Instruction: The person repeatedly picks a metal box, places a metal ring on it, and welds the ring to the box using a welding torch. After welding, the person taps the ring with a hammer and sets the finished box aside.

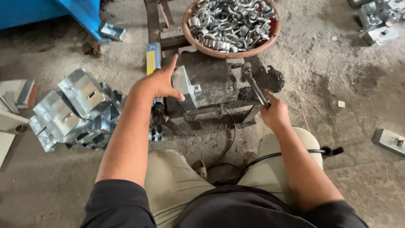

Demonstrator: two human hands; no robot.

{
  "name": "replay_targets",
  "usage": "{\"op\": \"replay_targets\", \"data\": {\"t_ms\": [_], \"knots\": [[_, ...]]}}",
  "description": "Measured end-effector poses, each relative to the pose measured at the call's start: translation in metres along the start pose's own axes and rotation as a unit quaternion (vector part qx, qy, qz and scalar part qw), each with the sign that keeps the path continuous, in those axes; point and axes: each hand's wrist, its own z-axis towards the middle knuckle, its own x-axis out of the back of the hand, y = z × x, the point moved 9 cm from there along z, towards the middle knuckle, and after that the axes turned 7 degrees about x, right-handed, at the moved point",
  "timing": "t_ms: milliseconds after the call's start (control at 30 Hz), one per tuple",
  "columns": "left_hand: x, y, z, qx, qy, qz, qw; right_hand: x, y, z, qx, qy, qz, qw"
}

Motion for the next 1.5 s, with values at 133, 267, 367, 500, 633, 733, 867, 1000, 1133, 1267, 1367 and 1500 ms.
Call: {"op": "replay_targets", "data": {"t_ms": [133,267,367,500,633,733,867,1000,1133,1267,1367,1500], "knots": [[-0.002,-0.007,0.0,0.027,-0.008,0.002,1.0,0.026,-0.07,-0.031,0.092,0.005,0.059,0.994],[-0.001,-0.004,0.001,0.001,0.001,-0.009,1.0,0.043,-0.129,-0.045,0.151,0.036,0.117,0.981],[-0.001,-0.005,-0.004,0.02,-0.004,-0.014,1.0,0.029,-0.167,-0.039,0.185,-0.021,0.131,0.974],[0.003,0.005,-0.013,0.016,-0.006,-0.024,1.0,0.0,-0.186,-0.021,0.15,-0.129,0.094,0.976],[0.006,0.011,-0.01,0.01,-0.001,-0.065,0.998,0.012,-0.188,-0.014,0.172,-0.067,0.11,0.977],[-0.003,-0.002,-0.004,0.059,-0.018,-0.03,0.998,0.014,-0.18,-0.019,0.147,-0.048,0.131,0.979],[-0.001,0.0,0.001,0.0,0.016,-0.019,1.0,-0.013,-0.167,-0.02,0.088,-0.15,0.1,0.98],[0.0,0.008,-0.001,-0.03,0.016,-0.009,0.999,0.0,-0.145,-0.005,0.122,-0.05,0.09,0.987],[-0.003,0.02,-0.008,0.014,0.004,0.088,0.996,0.01,-0.084,-0.001,0.078,-0.002,0.032,0.996],[-0.001,0.05,-0.016,0.018,0.008,0.18,0.984,0.011,-0.022,0.003,0.029,0.006,-0.119,0.992],[0.007,0.075,-0.015,-0.021,0.031,0.199,0.979,0.01,0.019,0.01,-0.012,0.032,-0.145,0.989],[0.005,0.069,-0.002,-0.059,0.051,0.036,0.996,0.001,0.053,0.021,-0.004,0.075,-0.087,0.993]]}}
